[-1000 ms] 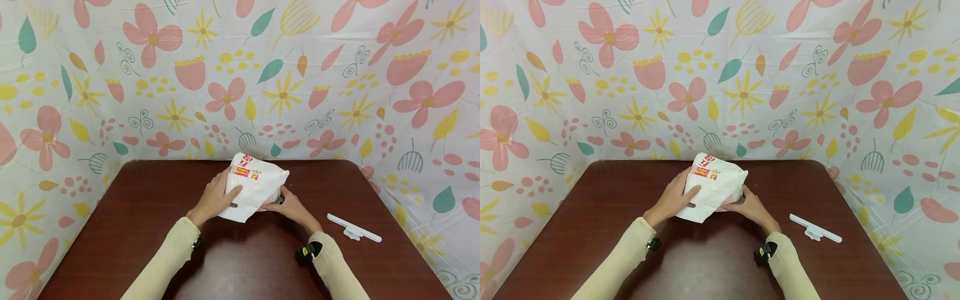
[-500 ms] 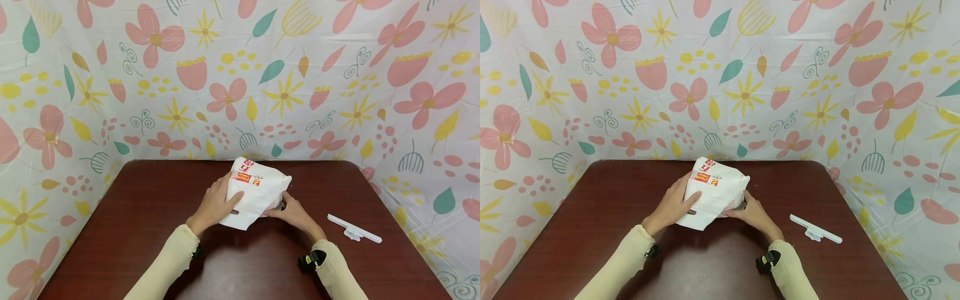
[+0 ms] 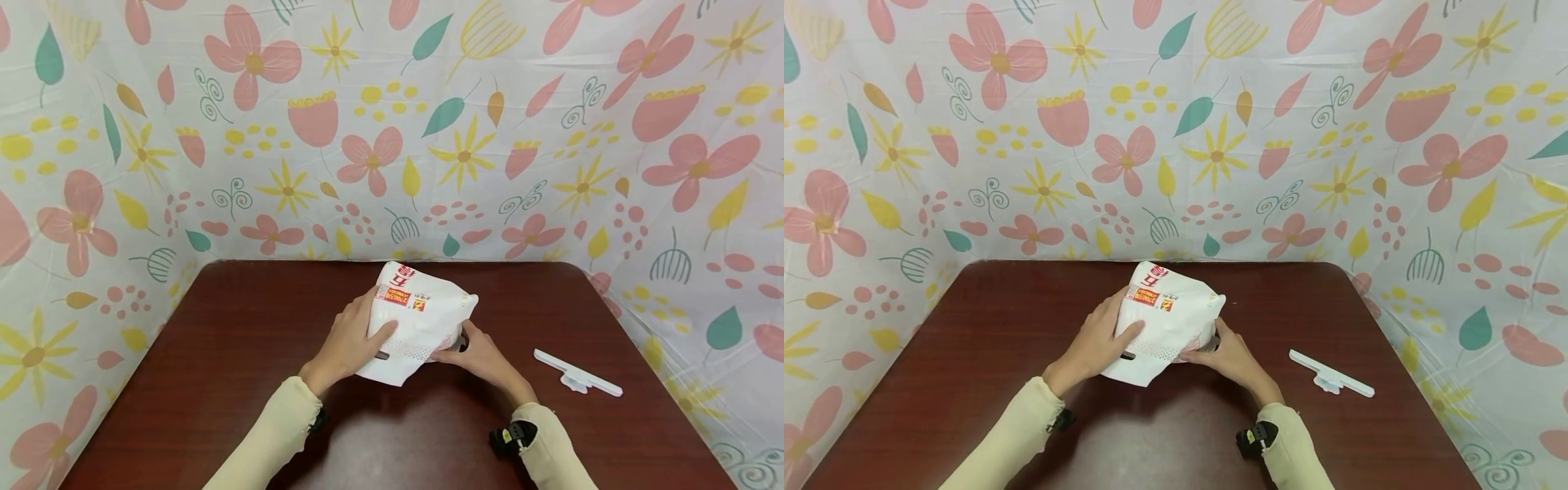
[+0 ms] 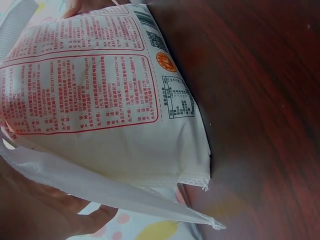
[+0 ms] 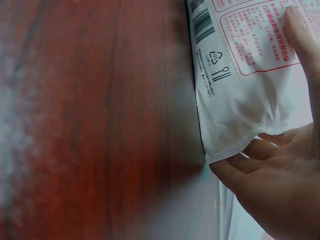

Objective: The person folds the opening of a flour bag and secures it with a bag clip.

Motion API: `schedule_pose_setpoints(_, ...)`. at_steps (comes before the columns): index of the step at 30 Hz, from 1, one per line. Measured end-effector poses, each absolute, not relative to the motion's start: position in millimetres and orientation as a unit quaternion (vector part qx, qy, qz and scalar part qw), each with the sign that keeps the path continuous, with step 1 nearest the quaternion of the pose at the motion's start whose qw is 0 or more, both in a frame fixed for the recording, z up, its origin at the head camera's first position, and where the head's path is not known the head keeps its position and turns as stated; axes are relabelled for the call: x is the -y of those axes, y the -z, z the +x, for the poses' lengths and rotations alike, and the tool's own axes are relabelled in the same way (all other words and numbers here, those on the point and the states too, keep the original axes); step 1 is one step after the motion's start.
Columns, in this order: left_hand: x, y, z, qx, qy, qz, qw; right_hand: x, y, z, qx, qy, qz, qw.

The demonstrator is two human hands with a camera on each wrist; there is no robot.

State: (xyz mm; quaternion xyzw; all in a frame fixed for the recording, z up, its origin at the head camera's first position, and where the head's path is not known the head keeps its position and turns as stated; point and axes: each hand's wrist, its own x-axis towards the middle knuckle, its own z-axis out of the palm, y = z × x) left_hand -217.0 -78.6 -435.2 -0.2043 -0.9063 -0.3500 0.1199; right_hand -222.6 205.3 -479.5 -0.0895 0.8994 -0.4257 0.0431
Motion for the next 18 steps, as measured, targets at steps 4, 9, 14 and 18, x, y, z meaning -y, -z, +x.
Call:
schedule_pose_setpoints(4, 78.1, 435.2, -211.5, 0.906, 0.348, -0.205, 0.123, -205.3, 479.5, -217.6, -0.898, 0.428, -0.091, 0.043)
schedule_pose_setpoints(9, 78.8, 436.2, -203.6, 0.908, 0.347, -0.201, 0.121, -205.4, 482.3, -212.2, -0.896, 0.431, -0.095, 0.047)
schedule_pose_setpoints(14, 78.8, 437.2, -197.0, 0.909, 0.344, -0.203, 0.121, -206.5, 483.9, -207.6, -0.896, 0.429, -0.101, 0.047)
schedule_pose_setpoints(18, 78.5, 436.1, -192.4, 0.907, 0.345, -0.207, 0.124, -207.9, 483.1, -204.2, -0.897, 0.427, -0.107, 0.048)
